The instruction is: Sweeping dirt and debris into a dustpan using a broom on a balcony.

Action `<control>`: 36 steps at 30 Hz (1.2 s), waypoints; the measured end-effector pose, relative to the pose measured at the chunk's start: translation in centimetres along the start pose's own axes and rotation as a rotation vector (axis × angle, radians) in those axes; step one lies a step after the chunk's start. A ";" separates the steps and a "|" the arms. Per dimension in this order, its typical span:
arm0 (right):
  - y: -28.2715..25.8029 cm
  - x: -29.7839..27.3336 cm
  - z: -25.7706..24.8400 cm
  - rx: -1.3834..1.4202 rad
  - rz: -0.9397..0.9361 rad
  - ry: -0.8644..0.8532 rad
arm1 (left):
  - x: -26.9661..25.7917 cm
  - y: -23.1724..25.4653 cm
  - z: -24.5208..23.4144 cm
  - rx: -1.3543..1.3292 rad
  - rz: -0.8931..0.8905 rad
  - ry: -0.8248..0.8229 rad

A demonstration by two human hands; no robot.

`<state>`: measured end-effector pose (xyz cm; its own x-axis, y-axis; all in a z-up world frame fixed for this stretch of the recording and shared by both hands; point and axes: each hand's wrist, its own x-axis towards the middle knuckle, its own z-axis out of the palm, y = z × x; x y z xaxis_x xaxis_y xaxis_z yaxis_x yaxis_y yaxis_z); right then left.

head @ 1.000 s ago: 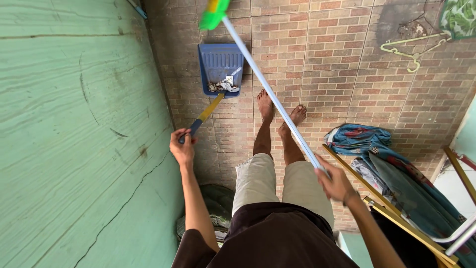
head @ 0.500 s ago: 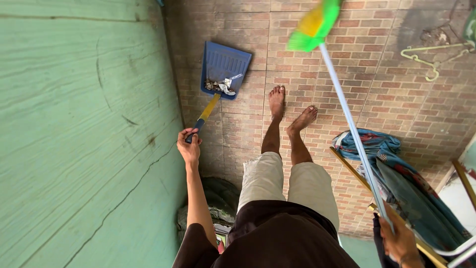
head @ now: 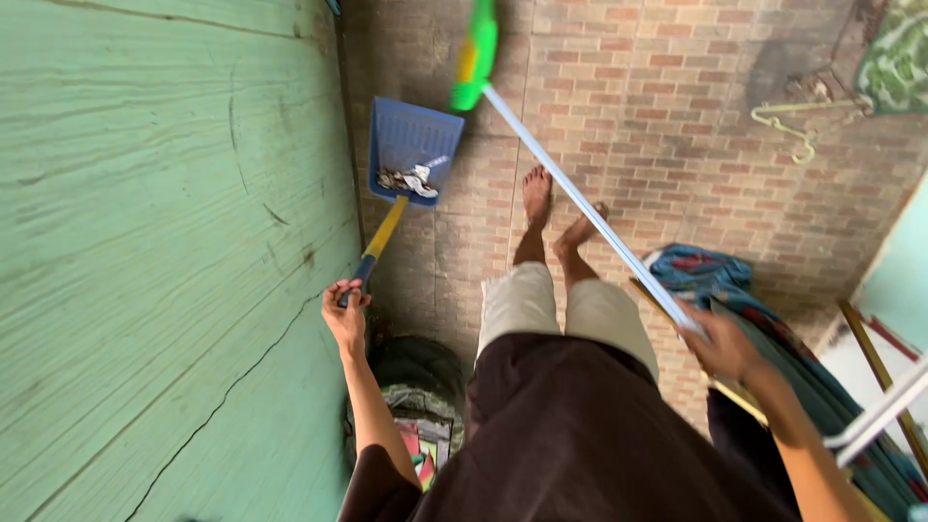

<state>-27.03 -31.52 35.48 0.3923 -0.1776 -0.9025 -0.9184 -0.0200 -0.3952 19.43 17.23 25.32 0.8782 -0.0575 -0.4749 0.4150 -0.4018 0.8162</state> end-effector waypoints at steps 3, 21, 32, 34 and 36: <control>-9.0 3.6 -1.7 0.135 0.049 -0.124 | -0.7 3.6 -0.8 0.019 0.011 -0.014; 4.7 -3.9 -15.5 -0.617 0.329 0.372 | 2.6 7.6 9.6 0.298 0.086 -0.060; 2.6 -9.7 -8.4 0.648 0.248 0.514 | 2.8 5.9 32.2 0.360 0.406 -0.142; 1.7 -8.5 -9.8 0.661 0.208 0.510 | 1.2 7.1 35.8 0.341 0.386 -0.164; 0.9 -5.6 -11.8 0.835 0.037 0.455 | -0.7 8.8 39.3 0.300 0.061 -0.237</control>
<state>-30.70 -42.12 42.16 0.1440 -0.5334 -0.8335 -0.5273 0.6714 -0.5208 13.16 -22.16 19.95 0.8050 -0.2850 -0.5202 0.2449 -0.6390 0.7291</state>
